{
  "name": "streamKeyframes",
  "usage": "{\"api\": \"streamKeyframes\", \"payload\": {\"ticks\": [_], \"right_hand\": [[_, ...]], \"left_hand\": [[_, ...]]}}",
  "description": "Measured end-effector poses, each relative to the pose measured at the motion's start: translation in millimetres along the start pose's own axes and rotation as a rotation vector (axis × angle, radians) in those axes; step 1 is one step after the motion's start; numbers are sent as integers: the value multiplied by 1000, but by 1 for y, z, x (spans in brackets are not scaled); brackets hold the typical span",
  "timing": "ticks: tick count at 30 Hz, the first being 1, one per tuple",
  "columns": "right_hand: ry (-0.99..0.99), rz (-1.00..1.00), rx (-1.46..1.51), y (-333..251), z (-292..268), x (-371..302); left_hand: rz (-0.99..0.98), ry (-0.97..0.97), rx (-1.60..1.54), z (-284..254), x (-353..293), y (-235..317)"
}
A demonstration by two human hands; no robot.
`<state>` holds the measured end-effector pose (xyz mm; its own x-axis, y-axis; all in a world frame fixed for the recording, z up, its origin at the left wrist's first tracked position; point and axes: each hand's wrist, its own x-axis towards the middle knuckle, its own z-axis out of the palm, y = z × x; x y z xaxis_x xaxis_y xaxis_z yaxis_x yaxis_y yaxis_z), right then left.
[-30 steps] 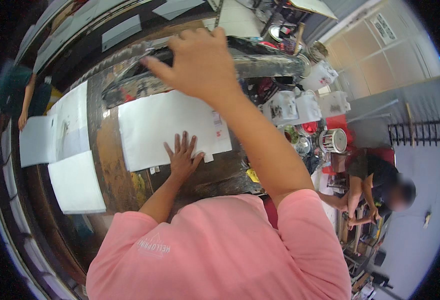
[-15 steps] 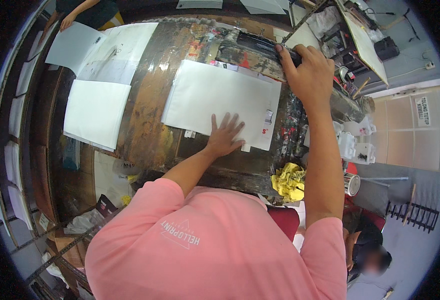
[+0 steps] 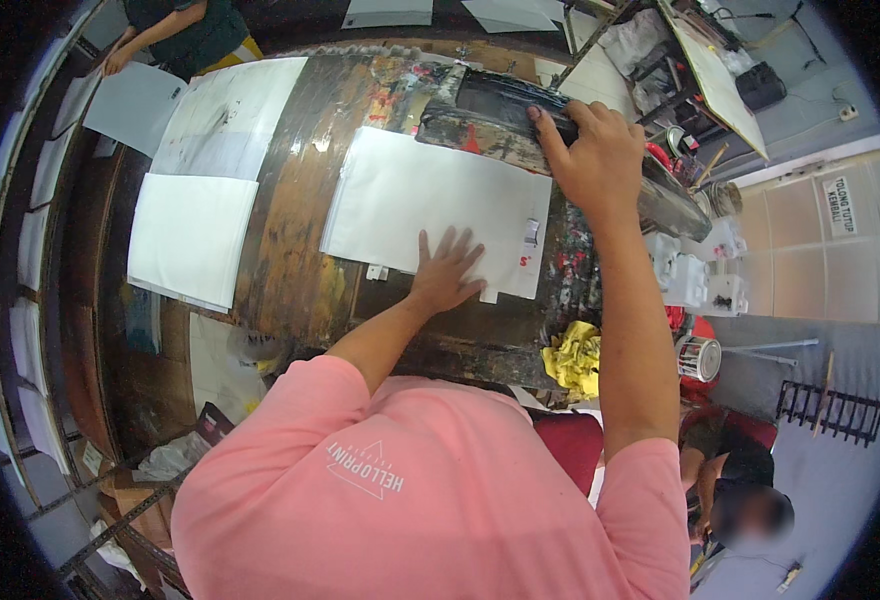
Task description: The person performs screen printing on white paper sheets using a squeegee to pull ink across a screen frame. They repeatedly place new sheets, apply ink, and remove printed sheets, stacking them on the table.
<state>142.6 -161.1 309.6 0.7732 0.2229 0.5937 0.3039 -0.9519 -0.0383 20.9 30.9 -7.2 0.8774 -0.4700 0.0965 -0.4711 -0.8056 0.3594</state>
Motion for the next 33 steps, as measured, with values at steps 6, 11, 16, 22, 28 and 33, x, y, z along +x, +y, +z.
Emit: {"api": "streamKeyframes", "payload": {"ticks": [6,11,16,22,28,33], "right_hand": [[-27,16,-17,2,-3,3],[-55,6,-17,-8,-5,-4],[-342,28,36,-14,14,-82],[-592,31,207,0,80,-187],[-626,68,219,-23,116,-243],[-520,73,176,-3,172,-196]], "left_hand": [[-8,-19,-14,-5,2,2],[-126,313,-598,-47,10,21],[-338,347,-2448,-173,0,56],[-1029,106,-2273,-89,-41,14],[-1178,-59,-2041,-55,-34,-7],[-1294,-68,-1945,-53,-35,-3]]}}
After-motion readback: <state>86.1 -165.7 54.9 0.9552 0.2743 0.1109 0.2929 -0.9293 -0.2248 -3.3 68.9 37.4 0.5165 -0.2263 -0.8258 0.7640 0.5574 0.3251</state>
